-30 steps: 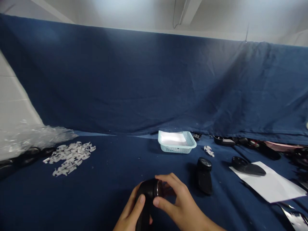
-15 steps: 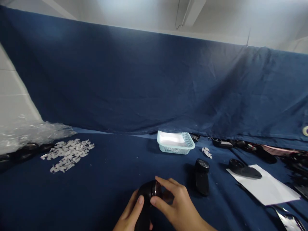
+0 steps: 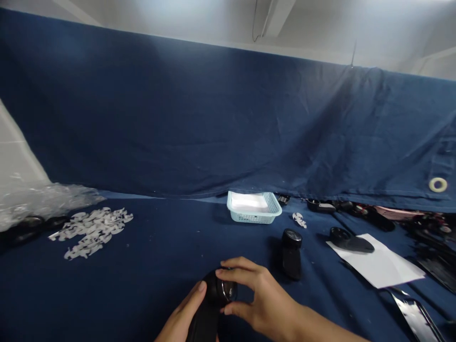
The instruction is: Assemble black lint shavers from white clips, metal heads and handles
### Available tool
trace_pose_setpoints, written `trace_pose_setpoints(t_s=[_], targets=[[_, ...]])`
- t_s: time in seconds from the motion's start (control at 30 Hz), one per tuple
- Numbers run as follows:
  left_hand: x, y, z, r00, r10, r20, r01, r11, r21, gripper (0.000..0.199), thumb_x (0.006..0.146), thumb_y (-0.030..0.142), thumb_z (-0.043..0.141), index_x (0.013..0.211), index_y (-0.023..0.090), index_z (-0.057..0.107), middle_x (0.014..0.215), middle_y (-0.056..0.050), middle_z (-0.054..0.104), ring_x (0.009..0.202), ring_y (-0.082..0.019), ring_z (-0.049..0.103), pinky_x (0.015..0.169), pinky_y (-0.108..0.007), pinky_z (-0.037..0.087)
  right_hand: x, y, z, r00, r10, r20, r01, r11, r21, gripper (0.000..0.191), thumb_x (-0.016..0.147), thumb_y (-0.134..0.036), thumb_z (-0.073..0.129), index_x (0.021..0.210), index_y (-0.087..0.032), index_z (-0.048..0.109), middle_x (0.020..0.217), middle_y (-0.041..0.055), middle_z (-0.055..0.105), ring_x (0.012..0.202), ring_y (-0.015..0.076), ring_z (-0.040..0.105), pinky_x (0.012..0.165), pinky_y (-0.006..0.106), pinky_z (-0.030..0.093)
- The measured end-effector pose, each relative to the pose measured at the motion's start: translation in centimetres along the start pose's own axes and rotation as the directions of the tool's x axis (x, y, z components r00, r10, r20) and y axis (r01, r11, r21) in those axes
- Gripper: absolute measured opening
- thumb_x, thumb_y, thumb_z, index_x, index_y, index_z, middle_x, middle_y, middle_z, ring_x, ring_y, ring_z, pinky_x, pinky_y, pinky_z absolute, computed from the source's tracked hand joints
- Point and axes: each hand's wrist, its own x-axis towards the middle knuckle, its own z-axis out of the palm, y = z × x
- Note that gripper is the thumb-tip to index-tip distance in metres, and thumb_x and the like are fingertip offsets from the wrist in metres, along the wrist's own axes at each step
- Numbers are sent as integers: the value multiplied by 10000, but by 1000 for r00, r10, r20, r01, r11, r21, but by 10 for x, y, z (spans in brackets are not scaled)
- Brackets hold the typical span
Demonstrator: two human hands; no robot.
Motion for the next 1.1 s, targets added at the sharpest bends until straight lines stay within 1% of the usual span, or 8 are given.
trace_pose_setpoints(t_s=[0.27, 0.4, 0.5, 0.57, 0.67, 0.83, 0.97, 1.1], targets=[[-1, -4, -4, 989, -7, 151, -1, 999, 51, 714, 824, 731, 402, 941, 92, 697, 864, -128, 713, 773, -195, 661, 696, -261, 479, -5, -9, -26, 930, -176, 321, 253, 943, -215, 453, 875, -214, 621, 1314, -282, 533, 1355, 72, 554, 1231, 210, 522, 1059, 379, 414], [-2, -11, 0, 995, 72, 71, -81, 987, 139, 855, 769, 785, 419, 1352, 160, 427, 776, -67, 698, 699, -216, 660, 670, -313, 492, -4, -9, -3, 995, 97, -7, -97, 984, -150, 521, 813, -484, 659, 1241, -195, 591, 1067, 105, 674, 933, 223, 667, 824, 332, 557], [1, -14, 1, 976, 217, -9, -209, 949, 235, 939, 718, 791, 493, 1421, 208, 276, 963, -78, 675, 769, -200, 647, 751, -308, 489, 0, -6, 16, 892, 448, -68, -448, 894, 7, 618, 923, -613, 332, 983, -105, 678, 715, 83, 688, 608, 214, 682, 564, 322, 572], [1, -13, 0, 970, 241, -44, -222, 941, 256, 897, 755, 773, 464, 1421, 212, 251, 973, -77, 664, 787, -196, 645, 742, -294, 489, 2, -4, 18, 858, 511, -57, -512, 859, -4, 713, 944, -612, 204, 1023, -83, 675, 834, 136, 725, 739, 262, 713, 656, 366, 594], [-3, -7, 1, 988, 155, 0, -151, 968, 200, 818, 816, 755, 372, 1424, 226, 232, 782, -40, 664, 721, -210, 658, 630, -285, 495, 2, 1, 9, 963, 263, -60, -269, 942, -202, 641, 931, -559, 390, 1412, -135, 399, 1446, 158, 438, 1314, 297, 430, 1080, 440, 388], [-7, -5, 3, 968, 206, 143, -234, 948, 214, 812, 821, 775, 284, 1408, 213, 292, 1077, -141, 658, 766, -236, 679, 693, -346, 527, 10, 15, 28, 991, -126, -48, 124, 991, -48, 717, 897, -547, 475, 1482, -211, 230, 1572, 97, 186, 1428, 272, 202, 1164, 478, 205], [1, -10, -9, 861, 509, -11, -453, 776, 439, 731, 856, 653, 445, 1431, 233, 279, 1482, -123, 359, 1335, -277, 365, 1106, -403, 268, 27, 15, 74, 830, 476, -290, -283, 808, 517, 642, 941, -612, 212, 1409, -209, 388, 1430, 121, 466, 1329, 287, 415, 1102, 538, 307], [6, -5, -16, 899, 429, -92, -375, 860, 345, 639, 902, 598, 409, 1427, 260, 273, 1324, -127, 529, 1082, -260, 589, 925, -396, 443, 40, 8, 76, 746, 617, -250, -376, 701, 606, 743, 908, -675, 170, 1465, -197, 280, 1520, 122, 313, 1380, 336, 312, 1072, 632, 282]])
